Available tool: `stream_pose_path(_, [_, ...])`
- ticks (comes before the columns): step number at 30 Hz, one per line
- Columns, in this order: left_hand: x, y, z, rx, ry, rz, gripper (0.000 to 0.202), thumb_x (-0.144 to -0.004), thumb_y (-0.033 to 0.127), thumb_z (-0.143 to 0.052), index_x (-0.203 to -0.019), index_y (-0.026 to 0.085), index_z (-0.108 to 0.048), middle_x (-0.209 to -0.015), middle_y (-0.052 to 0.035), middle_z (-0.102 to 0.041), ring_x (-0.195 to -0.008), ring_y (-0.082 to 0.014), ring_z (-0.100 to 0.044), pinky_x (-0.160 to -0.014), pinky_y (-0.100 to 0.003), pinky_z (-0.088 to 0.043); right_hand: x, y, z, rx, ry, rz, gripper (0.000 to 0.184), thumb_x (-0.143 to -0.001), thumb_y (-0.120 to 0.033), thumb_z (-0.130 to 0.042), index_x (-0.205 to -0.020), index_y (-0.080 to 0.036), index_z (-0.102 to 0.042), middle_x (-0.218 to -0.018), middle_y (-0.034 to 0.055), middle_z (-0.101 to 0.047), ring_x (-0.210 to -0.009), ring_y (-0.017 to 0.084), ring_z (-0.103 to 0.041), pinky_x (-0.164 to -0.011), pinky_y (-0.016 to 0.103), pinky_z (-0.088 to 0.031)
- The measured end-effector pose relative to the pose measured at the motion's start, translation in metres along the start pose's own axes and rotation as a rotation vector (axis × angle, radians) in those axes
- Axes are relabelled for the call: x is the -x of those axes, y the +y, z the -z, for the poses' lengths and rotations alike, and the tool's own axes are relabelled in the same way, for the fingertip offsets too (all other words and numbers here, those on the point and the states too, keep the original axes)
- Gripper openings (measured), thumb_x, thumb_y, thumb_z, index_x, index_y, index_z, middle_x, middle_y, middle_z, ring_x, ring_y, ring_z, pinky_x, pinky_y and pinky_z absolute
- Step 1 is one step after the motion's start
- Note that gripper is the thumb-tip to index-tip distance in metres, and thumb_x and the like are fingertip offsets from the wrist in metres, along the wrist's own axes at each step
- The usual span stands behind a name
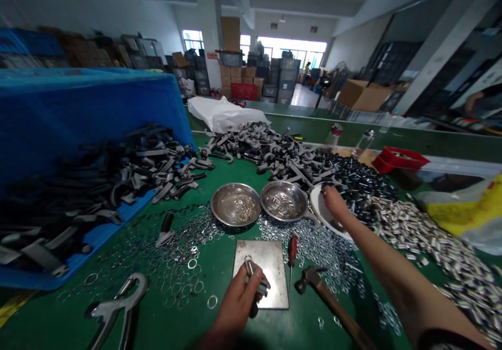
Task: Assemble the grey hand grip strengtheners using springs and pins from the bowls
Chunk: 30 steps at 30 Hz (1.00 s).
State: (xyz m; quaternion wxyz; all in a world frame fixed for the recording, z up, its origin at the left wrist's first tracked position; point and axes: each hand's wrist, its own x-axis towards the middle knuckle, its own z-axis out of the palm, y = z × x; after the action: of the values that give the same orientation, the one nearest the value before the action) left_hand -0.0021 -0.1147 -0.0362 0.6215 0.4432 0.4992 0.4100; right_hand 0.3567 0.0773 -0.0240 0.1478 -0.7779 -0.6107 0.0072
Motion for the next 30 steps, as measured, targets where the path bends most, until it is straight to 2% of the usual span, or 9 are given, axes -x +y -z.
stream_pose_path(4, [-0.012,0.000,-0.004,0.139,-0.002,0.056,0.047,-0.086,0.062,-0.061,-0.084,0.016,-0.060,-0.076,-0.0055,-0.066,-0.066,-0.0142,-0.056,-0.063,-0.025,-0.044,-0.020,-0.012,-0.007,-0.005,-0.013,-0.065,0.033,-0.096,-0.034,-0.062,-0.123,-0.016,-0.060,-0.122,0.0099,-0.063,-0.103,0.023,-0.065,-0.087,0.045,-0.055])
stream_pose_path(8, [-0.022,0.004,0.006,0.374,0.107,0.088,0.046,-0.082,0.059,-0.068,-0.086,0.014,-0.059,-0.080,-0.0049,-0.065,-0.069,-0.0125,-0.055,-0.065,-0.024,-0.043,0.006,-0.028,0.016,-0.140,-0.027,-0.002,0.039,-0.103,-0.031,-0.043,-0.125,-0.001,-0.055,-0.113,0.0284,-0.065,-0.105,0.032,-0.066,-0.087,0.048,-0.047])
stream_pose_path(9, [-0.022,0.003,0.008,0.432,0.122,0.089,0.046,-0.080,0.058,-0.070,-0.086,0.015,-0.058,-0.079,-0.0042,-0.064,-0.068,-0.0119,-0.055,-0.064,-0.024,-0.043,0.025,-0.035,0.023,-0.192,-0.033,0.031,0.042,-0.103,-0.032,-0.040,-0.129,-0.001,-0.052,-0.109,0.0273,-0.067,-0.102,0.031,-0.067,-0.086,0.046,-0.047])
stream_pose_path(12, [-0.017,0.001,0.006,0.514,0.117,0.090,0.044,-0.078,0.055,-0.073,-0.084,0.015,-0.056,-0.077,-0.0022,-0.063,-0.065,-0.0108,-0.053,-0.062,-0.023,-0.041,0.115,-0.073,0.039,-0.443,-0.108,0.147,0.040,-0.100,-0.039,-0.048,-0.134,-0.018,-0.048,-0.086,0.0071,-0.073,-0.082,0.021,-0.071,-0.079,0.035,-0.053])
stream_pose_path(15, [-0.001,0.005,-0.004,0.499,0.060,0.063,0.042,-0.081,0.055,-0.070,-0.087,0.016,-0.057,-0.079,-0.0010,-0.063,-0.069,-0.0121,-0.056,-0.065,-0.024,-0.043,0.216,-0.124,0.035,-1.055,-0.164,0.136,0.031,-0.096,-0.039,-0.057,-0.124,-0.027,-0.053,-0.097,0.0055,-0.072,-0.082,0.022,-0.072,-0.080,0.039,-0.057])
stream_pose_path(18, [0.018,0.011,-0.010,0.475,-0.021,0.020,0.041,-0.087,0.057,-0.063,-0.096,0.017,-0.058,-0.087,-0.0031,-0.066,-0.076,-0.0156,-0.061,-0.070,-0.026,-0.047,0.278,-0.162,0.017,-1.181,-0.055,0.080,0.026,-0.095,-0.037,-0.059,-0.119,-0.029,-0.055,-0.105,0.0062,-0.070,-0.081,0.022,-0.071,-0.076,0.040,-0.059])
stream_pose_path(22, [0.035,0.011,-0.002,0.380,0.024,-0.048,0.043,-0.091,0.059,-0.055,-0.100,0.017,-0.058,-0.094,-0.0063,-0.067,-0.084,-0.0178,-0.062,-0.075,-0.027,-0.047,0.300,-0.166,0.005,-0.975,0.073,0.212,0.022,-0.093,-0.033,-0.060,-0.114,-0.027,-0.059,-0.109,0.0094,-0.069,-0.095,0.026,-0.069,-0.084,0.043,-0.057])
stream_pose_path(25, [0.041,0.010,0.010,0.208,0.101,-0.087,0.043,-0.092,0.060,-0.051,-0.093,0.018,-0.058,-0.088,-0.0051,-0.065,-0.080,-0.0175,-0.059,-0.076,-0.027,-0.046,0.303,-0.154,0.011,-0.840,-0.025,0.313,0.019,-0.092,-0.032,-0.060,-0.111,-0.026,-0.060,-0.102,0.0081,-0.071,-0.091,0.026,-0.069,-0.082,0.041,-0.057])
stream_pose_path(30, [0.047,0.020,0.021,-0.043,0.005,-0.174,0.037,-0.094,0.055,-0.050,-0.090,0.020,-0.058,-0.083,-0.0036,-0.062,-0.079,-0.0181,-0.057,-0.076,-0.027,-0.044,0.304,-0.142,0.023,-0.800,-0.151,0.409,0.014,-0.094,-0.029,-0.058,-0.107,-0.027,-0.061,-0.097,0.0057,-0.070,-0.087,0.024,-0.068,-0.078,0.037,-0.055])
